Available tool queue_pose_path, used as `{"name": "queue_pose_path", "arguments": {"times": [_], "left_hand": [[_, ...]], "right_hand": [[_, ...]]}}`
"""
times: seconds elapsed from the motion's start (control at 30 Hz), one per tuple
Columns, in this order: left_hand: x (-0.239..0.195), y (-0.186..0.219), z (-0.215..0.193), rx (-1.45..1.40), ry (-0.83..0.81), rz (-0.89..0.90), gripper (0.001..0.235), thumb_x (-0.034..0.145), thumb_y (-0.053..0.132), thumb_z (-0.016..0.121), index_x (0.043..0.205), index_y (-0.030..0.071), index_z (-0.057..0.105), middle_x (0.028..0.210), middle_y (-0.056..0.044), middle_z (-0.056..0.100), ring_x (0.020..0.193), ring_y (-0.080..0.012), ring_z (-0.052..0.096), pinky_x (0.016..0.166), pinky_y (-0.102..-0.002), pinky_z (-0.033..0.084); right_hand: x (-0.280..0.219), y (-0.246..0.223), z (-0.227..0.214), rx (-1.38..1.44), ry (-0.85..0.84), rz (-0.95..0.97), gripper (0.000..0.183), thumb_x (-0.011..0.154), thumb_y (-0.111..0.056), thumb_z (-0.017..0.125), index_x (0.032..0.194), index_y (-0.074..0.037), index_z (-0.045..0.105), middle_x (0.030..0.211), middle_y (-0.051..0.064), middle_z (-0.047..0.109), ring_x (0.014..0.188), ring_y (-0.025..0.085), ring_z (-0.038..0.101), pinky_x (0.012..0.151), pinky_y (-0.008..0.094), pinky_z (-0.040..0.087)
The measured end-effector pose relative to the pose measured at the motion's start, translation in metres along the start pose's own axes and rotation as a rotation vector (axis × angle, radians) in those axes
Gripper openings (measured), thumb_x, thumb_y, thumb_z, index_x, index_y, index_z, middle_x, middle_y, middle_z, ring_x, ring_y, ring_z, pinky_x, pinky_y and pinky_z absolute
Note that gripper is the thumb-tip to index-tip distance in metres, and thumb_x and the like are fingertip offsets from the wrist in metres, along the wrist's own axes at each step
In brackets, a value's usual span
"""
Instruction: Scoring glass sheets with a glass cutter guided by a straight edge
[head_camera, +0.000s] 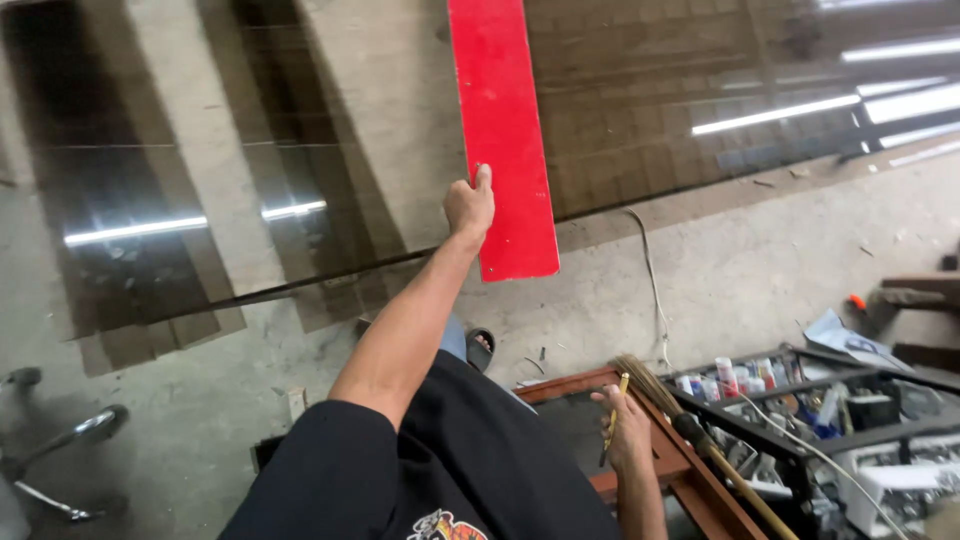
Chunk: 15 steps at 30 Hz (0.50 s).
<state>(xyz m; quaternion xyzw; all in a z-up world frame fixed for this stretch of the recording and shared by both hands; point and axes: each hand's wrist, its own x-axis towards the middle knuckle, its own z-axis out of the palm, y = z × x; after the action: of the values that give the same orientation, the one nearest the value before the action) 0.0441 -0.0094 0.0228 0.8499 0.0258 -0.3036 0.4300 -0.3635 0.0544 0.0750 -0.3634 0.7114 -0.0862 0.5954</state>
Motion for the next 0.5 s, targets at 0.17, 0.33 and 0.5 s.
{"name": "queue_pose_path", "arguments": {"times": [0.17, 0.33, 0.5], "left_hand": [[0.014, 0.017, 0.003, 0.630, 0.337, 0.522, 0.100, 0.080, 0.070, 0.073, 0.151, 0.007, 0.043, 0.151, -0.021, 0.042, 0.130, -0.0404, 0.047, 0.104, -0.054, 0.041], [0.110, 0.060, 0.002, 0.699, 0.001, 0.493, 0.116, 0.082, 0.083, 0.062, 0.164, 0.012, 0.019, 0.170, -0.023, 0.015, 0.156, -0.0406, 0.011, 0.119, -0.068, 0.014], [0.117, 0.073, 0.047, 0.842, 0.008, 0.535, 0.129, 0.082, 0.086, 0.069, 0.167, 0.011, 0.007, 0.169, -0.029, -0.002, 0.158, -0.0429, -0.001, 0.122, -0.070, 0.003]], "right_hand": [[-0.001, -0.007, -0.007, 0.047, 0.105, 0.081, 0.036, 0.102, -0.029, 0.063, 0.119, 0.001, 0.071, 0.105, 0.017, 0.076, 0.062, 0.017, 0.043, 0.055, 0.032, 0.032], [0.021, -0.045, -0.010, -0.029, 0.131, -0.048, 0.036, 0.100, -0.034, 0.064, 0.103, 0.000, 0.077, 0.080, 0.012, 0.065, 0.054, 0.015, 0.043, 0.049, 0.030, 0.033], [0.021, -0.134, 0.010, -0.082, 0.151, -0.078, 0.027, 0.103, -0.029, 0.063, 0.106, -0.005, 0.074, 0.096, 0.007, 0.076, 0.058, 0.012, 0.045, 0.053, 0.028, 0.038]]}}
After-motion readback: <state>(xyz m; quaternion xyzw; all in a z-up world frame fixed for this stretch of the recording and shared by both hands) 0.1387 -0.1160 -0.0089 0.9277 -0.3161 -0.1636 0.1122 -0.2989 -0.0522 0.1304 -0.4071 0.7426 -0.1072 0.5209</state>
